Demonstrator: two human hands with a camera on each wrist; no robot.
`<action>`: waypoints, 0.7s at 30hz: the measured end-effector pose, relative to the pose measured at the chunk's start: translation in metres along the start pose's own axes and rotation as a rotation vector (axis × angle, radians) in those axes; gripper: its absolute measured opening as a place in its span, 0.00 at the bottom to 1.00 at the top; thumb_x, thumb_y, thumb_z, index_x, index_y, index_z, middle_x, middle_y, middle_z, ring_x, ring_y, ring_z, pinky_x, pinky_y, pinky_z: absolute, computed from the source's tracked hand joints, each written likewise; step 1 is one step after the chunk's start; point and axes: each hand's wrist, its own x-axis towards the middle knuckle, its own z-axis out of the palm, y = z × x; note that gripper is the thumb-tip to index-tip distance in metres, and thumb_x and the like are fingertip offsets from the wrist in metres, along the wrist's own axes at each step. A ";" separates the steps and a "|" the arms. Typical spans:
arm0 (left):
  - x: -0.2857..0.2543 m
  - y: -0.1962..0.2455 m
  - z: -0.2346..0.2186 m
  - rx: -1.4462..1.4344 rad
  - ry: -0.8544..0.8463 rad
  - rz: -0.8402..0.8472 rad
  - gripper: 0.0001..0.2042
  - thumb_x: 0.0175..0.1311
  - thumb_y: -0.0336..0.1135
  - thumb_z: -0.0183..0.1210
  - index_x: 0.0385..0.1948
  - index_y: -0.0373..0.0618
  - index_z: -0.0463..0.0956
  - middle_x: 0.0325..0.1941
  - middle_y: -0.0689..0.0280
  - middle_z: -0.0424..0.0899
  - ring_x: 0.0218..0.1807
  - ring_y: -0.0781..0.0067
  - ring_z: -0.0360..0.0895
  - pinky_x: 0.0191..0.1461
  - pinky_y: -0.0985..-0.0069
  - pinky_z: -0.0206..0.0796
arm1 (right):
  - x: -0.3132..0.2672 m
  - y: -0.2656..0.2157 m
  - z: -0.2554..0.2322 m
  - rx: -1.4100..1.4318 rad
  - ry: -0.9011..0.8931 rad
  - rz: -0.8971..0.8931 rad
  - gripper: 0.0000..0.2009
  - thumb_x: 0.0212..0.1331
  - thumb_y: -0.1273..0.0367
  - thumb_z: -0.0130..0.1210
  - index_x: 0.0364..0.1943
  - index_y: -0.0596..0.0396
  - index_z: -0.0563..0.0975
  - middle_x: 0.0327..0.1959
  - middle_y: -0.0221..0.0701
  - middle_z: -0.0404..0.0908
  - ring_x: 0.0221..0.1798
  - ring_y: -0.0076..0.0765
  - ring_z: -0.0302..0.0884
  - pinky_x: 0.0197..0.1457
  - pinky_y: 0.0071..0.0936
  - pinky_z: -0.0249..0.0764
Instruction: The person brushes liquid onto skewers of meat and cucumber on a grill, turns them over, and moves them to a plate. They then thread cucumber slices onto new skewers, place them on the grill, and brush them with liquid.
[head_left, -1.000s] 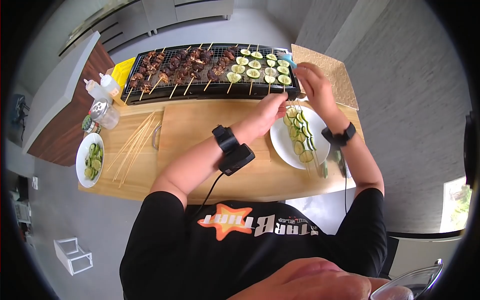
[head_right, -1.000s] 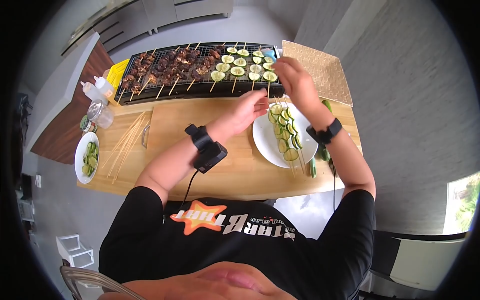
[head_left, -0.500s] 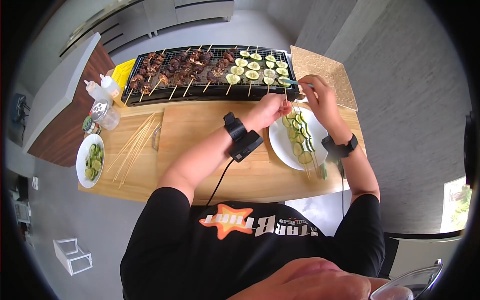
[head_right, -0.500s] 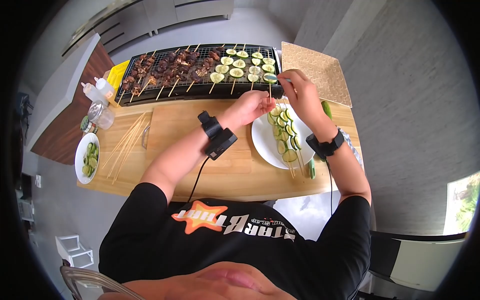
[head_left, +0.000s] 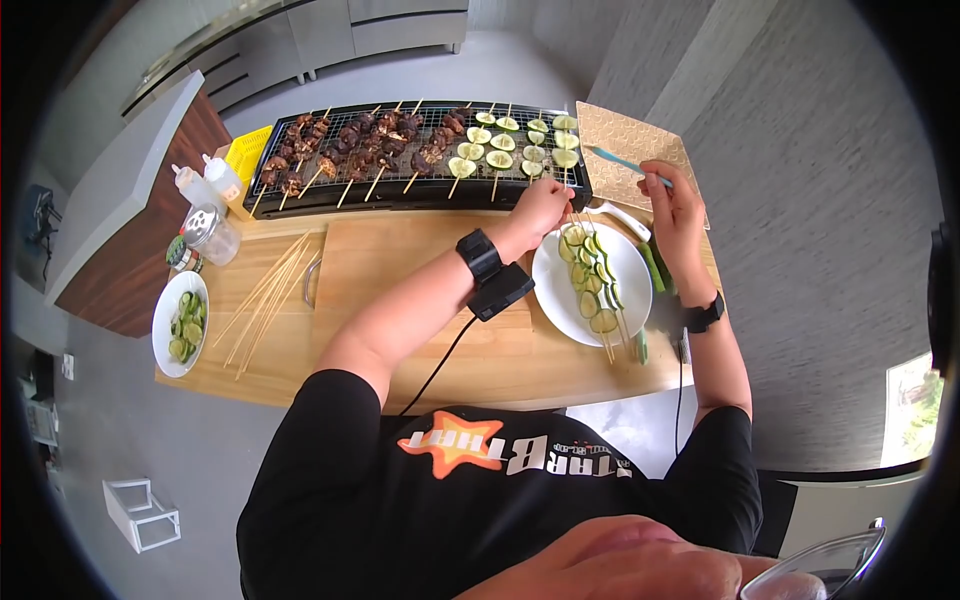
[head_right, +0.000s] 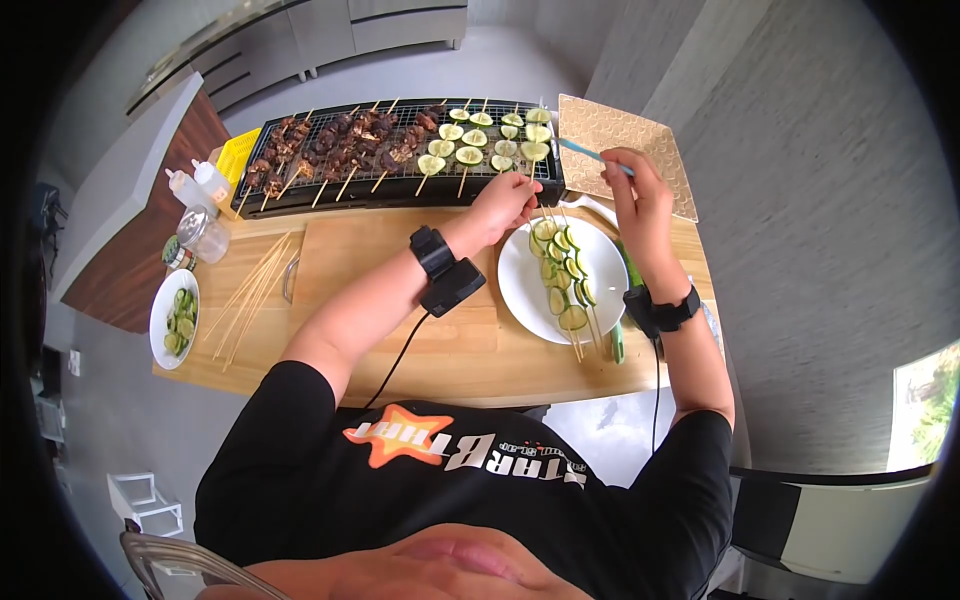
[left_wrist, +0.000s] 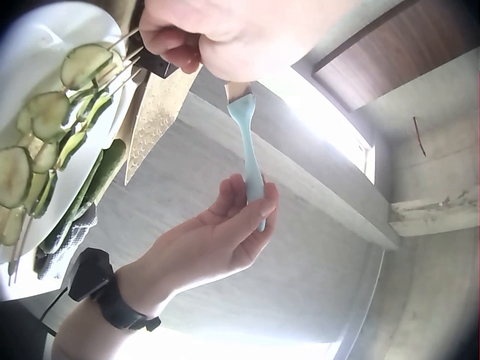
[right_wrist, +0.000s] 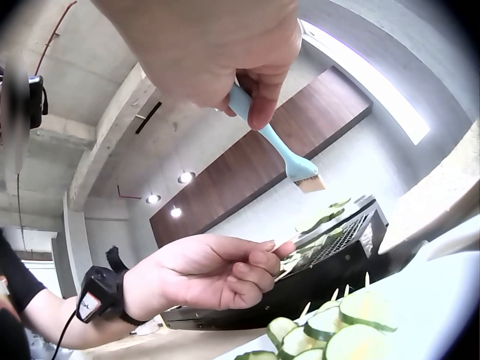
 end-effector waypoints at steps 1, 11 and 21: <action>0.001 0.002 -0.001 0.001 0.004 -0.010 0.08 0.70 0.33 0.46 0.36 0.42 0.73 0.24 0.71 0.73 0.22 0.84 0.67 0.24 0.85 0.60 | 0.003 0.002 0.001 -0.006 0.017 0.002 0.06 0.64 0.75 0.51 0.41 0.62 0.76 0.39 0.35 0.80 0.37 0.28 0.80 0.40 0.23 0.76; 0.015 -0.014 -0.004 -0.124 -0.025 -0.180 0.07 0.70 0.32 0.46 0.33 0.41 0.71 0.20 0.69 0.71 0.18 0.83 0.64 0.15 0.84 0.52 | 0.031 0.047 0.052 -0.036 -0.071 -0.030 0.07 0.65 0.74 0.50 0.43 0.61 0.76 0.41 0.35 0.79 0.40 0.29 0.80 0.43 0.24 0.75; 0.012 -0.016 -0.003 -0.182 0.011 -0.215 0.07 0.71 0.33 0.47 0.33 0.44 0.72 0.24 0.69 0.74 0.24 0.80 0.70 0.27 0.82 0.65 | -0.008 0.015 0.041 0.002 -0.198 -0.096 0.05 0.62 0.76 0.51 0.40 0.60 0.75 0.40 0.41 0.78 0.41 0.43 0.78 0.43 0.30 0.74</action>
